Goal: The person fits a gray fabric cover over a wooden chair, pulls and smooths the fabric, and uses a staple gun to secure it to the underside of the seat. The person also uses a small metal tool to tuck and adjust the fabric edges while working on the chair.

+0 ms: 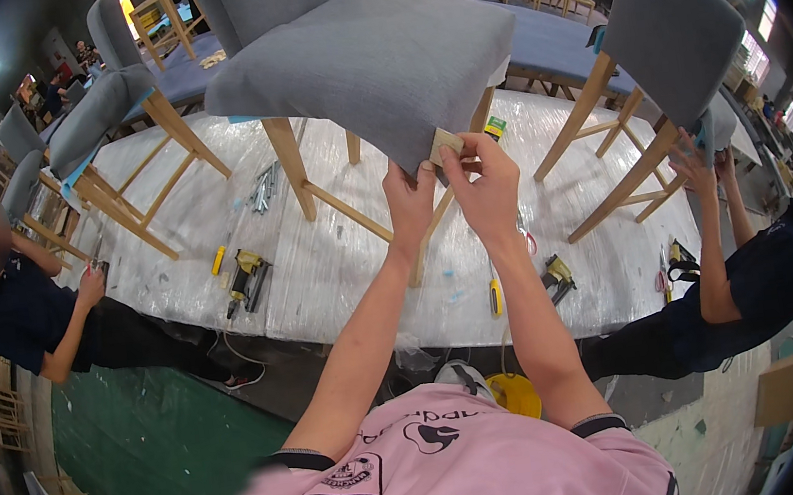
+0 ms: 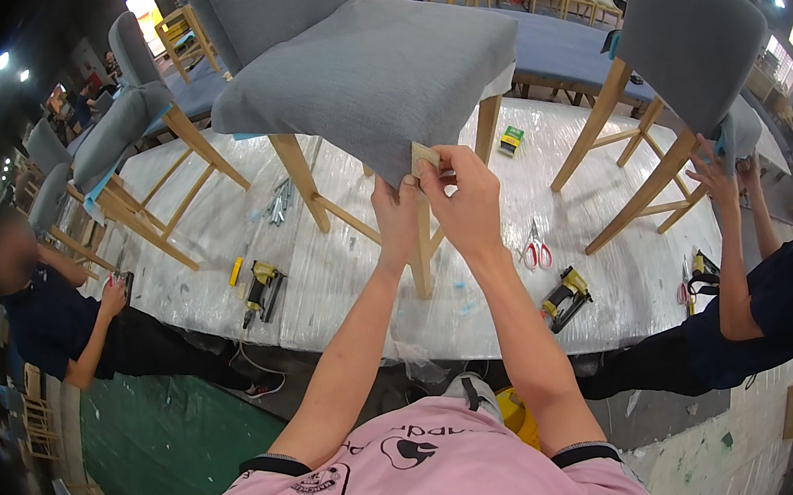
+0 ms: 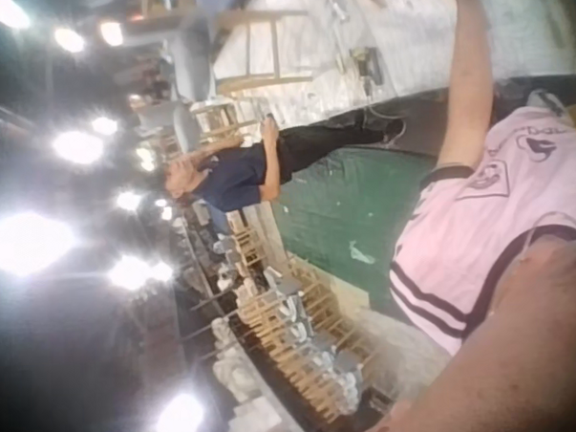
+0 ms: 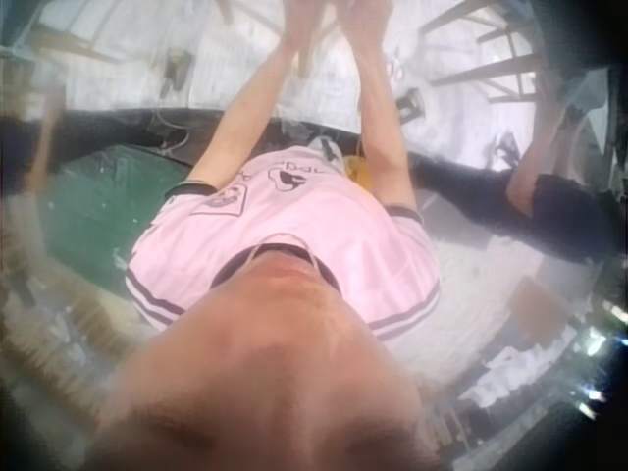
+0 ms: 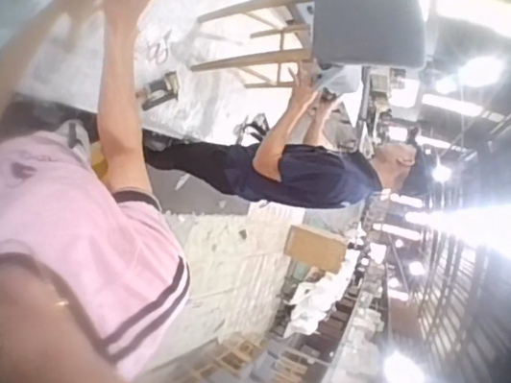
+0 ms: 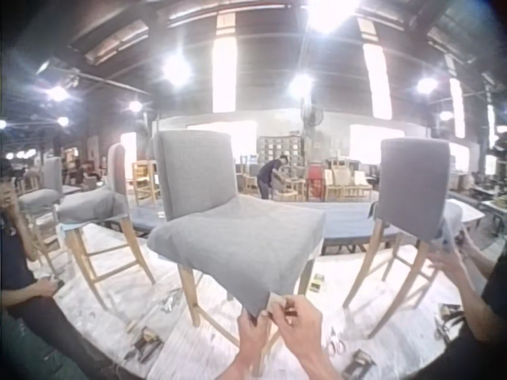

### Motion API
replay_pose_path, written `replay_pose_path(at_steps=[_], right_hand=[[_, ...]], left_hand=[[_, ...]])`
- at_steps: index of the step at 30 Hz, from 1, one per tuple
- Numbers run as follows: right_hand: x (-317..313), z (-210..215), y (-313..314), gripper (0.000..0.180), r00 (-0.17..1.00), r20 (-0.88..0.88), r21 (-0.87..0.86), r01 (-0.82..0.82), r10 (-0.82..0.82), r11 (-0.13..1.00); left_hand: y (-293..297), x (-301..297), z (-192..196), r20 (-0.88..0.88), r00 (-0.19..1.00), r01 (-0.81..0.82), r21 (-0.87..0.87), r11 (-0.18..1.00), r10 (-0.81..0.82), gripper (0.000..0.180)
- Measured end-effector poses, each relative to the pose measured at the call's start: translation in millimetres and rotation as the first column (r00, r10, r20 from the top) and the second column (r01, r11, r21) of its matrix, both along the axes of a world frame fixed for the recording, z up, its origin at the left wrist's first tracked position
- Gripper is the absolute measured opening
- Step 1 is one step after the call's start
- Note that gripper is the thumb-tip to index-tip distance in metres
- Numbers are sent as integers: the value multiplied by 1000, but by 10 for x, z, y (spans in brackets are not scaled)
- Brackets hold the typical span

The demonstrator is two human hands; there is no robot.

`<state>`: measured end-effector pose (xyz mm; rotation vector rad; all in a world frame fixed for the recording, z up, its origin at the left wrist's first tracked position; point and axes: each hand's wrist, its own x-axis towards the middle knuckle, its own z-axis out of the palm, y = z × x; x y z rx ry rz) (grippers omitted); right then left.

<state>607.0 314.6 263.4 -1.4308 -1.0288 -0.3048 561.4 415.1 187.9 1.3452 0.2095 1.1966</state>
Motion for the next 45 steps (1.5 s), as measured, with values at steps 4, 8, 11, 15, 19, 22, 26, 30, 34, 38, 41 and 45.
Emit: replay_pose_path(at_steps=[4,8,11,15,19,22,26,30,34,38,41,45], right_hand=[[50,-4,-21,17,998,-56,-16,-14,13,1000],[247,-292,-73,16,976,-219,137,9,21,990],[447,-855,-216,15,839,-543,204,94,33,974],[926,-3103,-591,24,634,-754,-199,30,-173,979],[964,-4321,-837,39,351,-875,-435,-266,-334,860],[1467,-4940,-1007,58,698,-545,-696,-67,-465,715],[1831,-4890,-1525,74,583,-132,-872,316,-801,374],[1949,-5005,-1939,94,443,62,-975,217,-894,40],[2002,-5154,-1964,95,457,97,-973,232,-884,14],[2007,-5206,-1942,97,432,69,-935,343,-899,93],[2040,-5126,-2037,94,294,-73,-883,424,-953,199],[1883,-4347,-2122,89,161,-564,-655,509,-810,558]], left_hand=[[-42,30,2,13,1000,27,-30,999,-27,32],[-9,-24,1,11,1000,8,-18,1000,-8,37],[39,-86,-44,12,1000,-10,-40,999,11,45],[85,-10,-233,-37,997,57,-87,995,-60,54],[12,-32,-189,7,995,97,-165,982,-97,62],[41,-24,-213,-92,986,118,-201,973,-139,66],[40,-160,-339,-171,984,13,-177,984,-44,70],[-21,-56,-399,-96,995,-20,-227,974,-2,73],[24,-126,-404,-118,992,16,-221,975,-43,73],[25,-117,-359,-138,989,19,-220,975,-50,74],[8,-106,-290,-114,992,24,-209,978,-49,73],[10,-222,-294,-90,995,25,-261,965,-50,70]])
